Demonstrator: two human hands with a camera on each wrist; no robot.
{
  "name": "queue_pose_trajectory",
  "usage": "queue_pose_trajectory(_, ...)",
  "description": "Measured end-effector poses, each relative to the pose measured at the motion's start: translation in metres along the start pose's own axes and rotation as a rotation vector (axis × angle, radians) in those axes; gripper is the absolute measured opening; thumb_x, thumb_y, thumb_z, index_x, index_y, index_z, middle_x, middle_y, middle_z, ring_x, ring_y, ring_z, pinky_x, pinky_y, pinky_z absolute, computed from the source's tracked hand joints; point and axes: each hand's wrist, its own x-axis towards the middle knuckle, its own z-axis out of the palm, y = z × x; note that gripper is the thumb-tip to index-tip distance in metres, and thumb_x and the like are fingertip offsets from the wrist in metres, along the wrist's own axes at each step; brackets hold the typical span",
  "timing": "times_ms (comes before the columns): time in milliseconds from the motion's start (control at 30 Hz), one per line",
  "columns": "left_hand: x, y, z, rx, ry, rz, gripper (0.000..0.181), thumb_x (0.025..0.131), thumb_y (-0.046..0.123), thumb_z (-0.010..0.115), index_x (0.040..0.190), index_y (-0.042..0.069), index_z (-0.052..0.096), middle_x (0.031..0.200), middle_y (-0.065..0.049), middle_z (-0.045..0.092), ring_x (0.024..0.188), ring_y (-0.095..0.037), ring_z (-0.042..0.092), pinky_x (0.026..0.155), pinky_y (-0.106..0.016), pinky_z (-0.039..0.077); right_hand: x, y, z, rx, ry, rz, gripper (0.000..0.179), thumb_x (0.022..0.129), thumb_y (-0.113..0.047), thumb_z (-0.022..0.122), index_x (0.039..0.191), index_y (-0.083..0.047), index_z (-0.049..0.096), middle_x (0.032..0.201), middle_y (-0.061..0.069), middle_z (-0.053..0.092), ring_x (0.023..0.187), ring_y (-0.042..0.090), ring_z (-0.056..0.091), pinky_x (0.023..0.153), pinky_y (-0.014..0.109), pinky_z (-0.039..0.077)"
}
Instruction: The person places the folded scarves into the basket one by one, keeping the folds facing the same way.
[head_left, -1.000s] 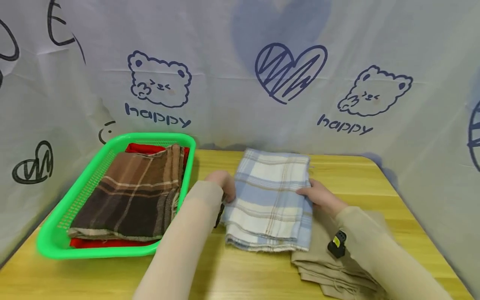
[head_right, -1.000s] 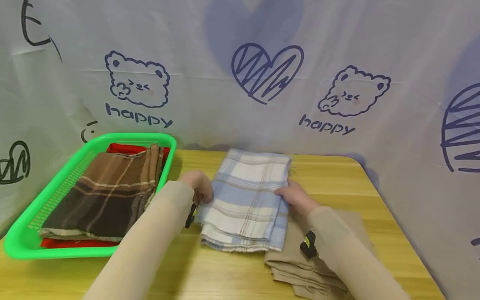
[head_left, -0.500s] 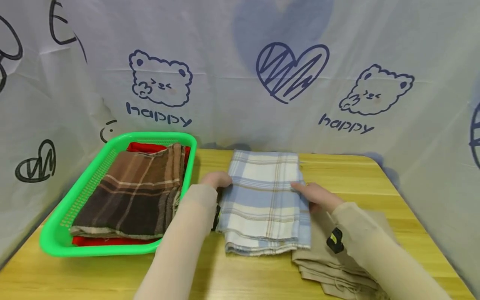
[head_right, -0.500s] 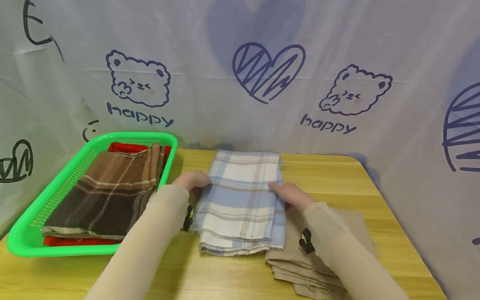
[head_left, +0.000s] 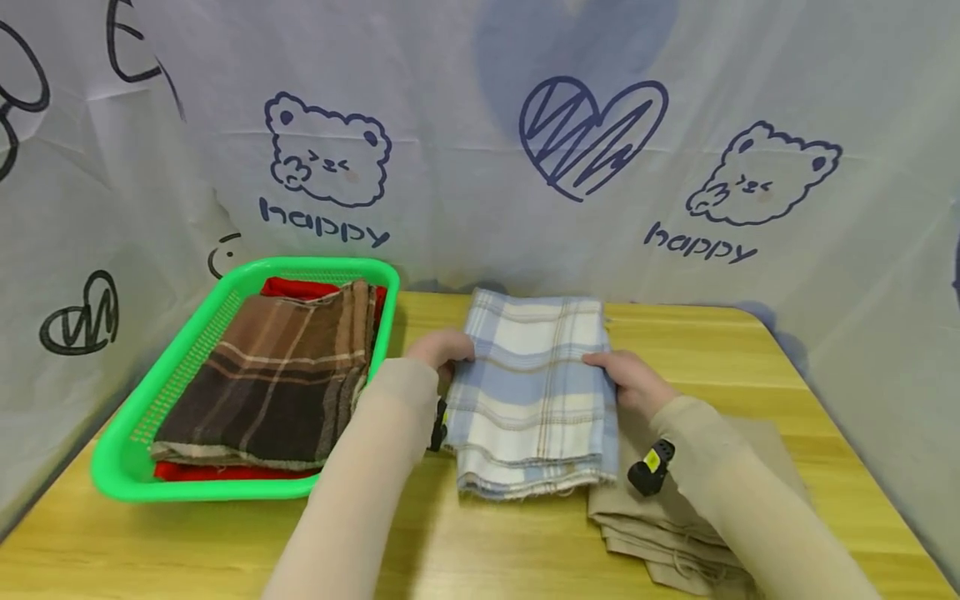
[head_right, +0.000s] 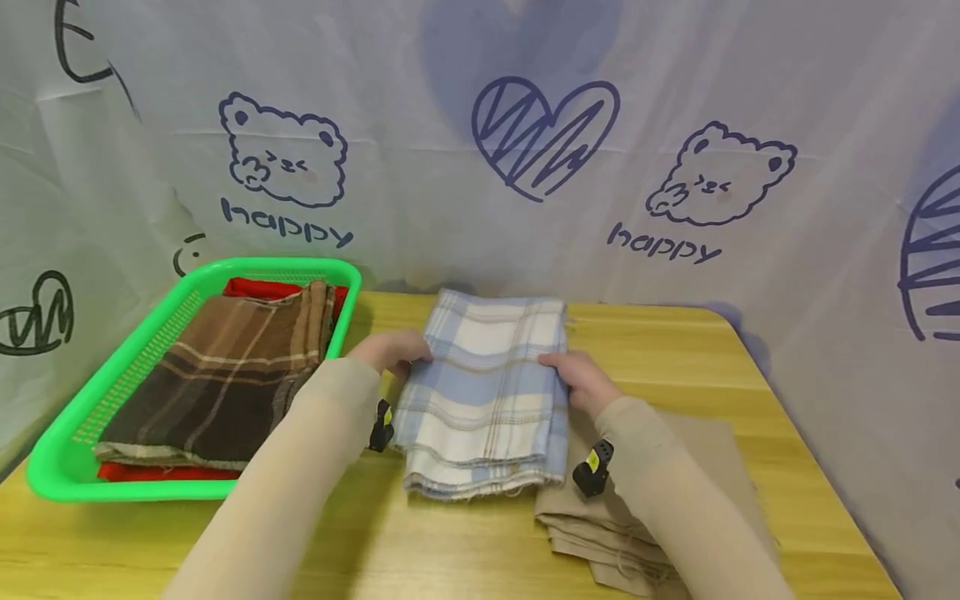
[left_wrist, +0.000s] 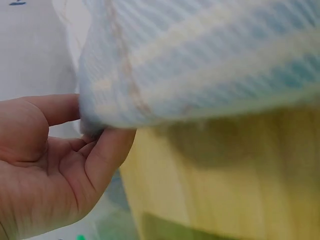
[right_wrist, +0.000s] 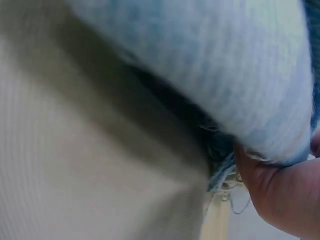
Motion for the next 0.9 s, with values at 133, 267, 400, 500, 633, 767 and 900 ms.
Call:
queue_pose_trajectory(133,0.053,-0.009,-0.006,0.007,-0.011,0.017,0.019,0.083,0.013,0.048,0.093,0.0,0.058,0.091,-0.012,0.062,0.074,-0.025,0.065,0.06,-0.04,0.056,-0.004,-0.007,-0.004,-0.018,-0.022,-0.005,0.052,0.096,-0.019,0.045,0.134,0.012,0.03,0.081,-0.003,0.056,0.071,0.007,0.058,0.07,0.023,0.051)
queue_pose_trajectory(267,0.125,-0.029,-0.016,0.001,-0.05,0.013,0.023,0.085,0.018,0.052,0.101,0.002,0.058,0.098,-0.011,0.064,0.077,-0.027,0.068,0.062,-0.043,0.056,-0.007,-0.015,-0.009,-0.017,-0.055,-0.014,0.049,0.097,-0.02,0.044,0.133,0.01,0.03,0.08,-0.005,0.057,0.072,0.005,0.059,0.071,0.022,0.051)
queue_pose_trajectory(400,0.085,-0.005,-0.028,-0.008,-0.056,0.032,0.026,0.087,0.015,0.051,0.107,-0.001,0.057,0.104,-0.013,0.063,0.083,-0.027,0.067,0.068,-0.043,0.056,-0.009,-0.026,-0.011,-0.025,-0.085,-0.035,0.046,0.098,-0.021,0.042,0.132,0.007,0.031,0.079,-0.008,0.058,0.073,0.004,0.059,0.071,0.02,0.05)
queue_pose_trajectory(500,-0.01,0.039,-0.033,0.02,0.0,0.059,0.027,0.087,0.008,0.047,0.109,-0.007,0.054,0.107,-0.018,0.062,0.086,-0.03,0.067,0.072,-0.042,0.056,-0.01,-0.035,-0.012,-0.032,-0.092,-0.052,0.047,0.098,-0.02,0.041,0.134,0.007,0.028,0.081,-0.008,0.058,0.075,0.003,0.059,0.072,0.019,0.05)
queue_pose_trajectory(633,-0.124,0.089,-0.038,0.045,0.05,0.083,0.029,0.088,0.001,0.045,0.114,-0.012,0.052,0.112,-0.023,0.06,0.092,-0.032,0.065,0.079,-0.04,0.055,-0.012,-0.048,-0.013,-0.03,-0.11,-0.061,0.044,0.098,-0.018,0.041,0.133,0.005,0.028,0.085,-0.008,0.056,0.078,0.004,0.058,0.074,0.02,0.05)
queue_pose_trajectory(767,-0.167,0.11,-0.044,0.016,0.037,0.101,0.035,0.09,-0.001,0.043,0.122,-0.014,0.045,0.122,-0.025,0.054,0.102,-0.032,0.062,0.089,-0.039,0.052,-0.014,-0.058,-0.015,-0.033,-0.136,-0.073,0.039,0.098,-0.018,0.039,0.131,0.001,0.027,0.087,-0.008,0.055,0.079,0.004,0.058,0.076,0.02,0.049)
queue_pose_trajectory(900,-0.174,0.113,-0.053,-0.017,0.035,0.124,0.037,0.091,-0.002,0.042,0.125,-0.015,0.04,0.124,-0.027,0.051,0.104,-0.034,0.061,0.09,-0.041,0.052,-0.017,-0.067,-0.015,-0.049,-0.152,-0.096,0.043,0.099,-0.018,0.038,0.134,0.002,0.023,0.092,-0.007,0.053,0.082,0.004,0.057,0.078,0.021,0.048)
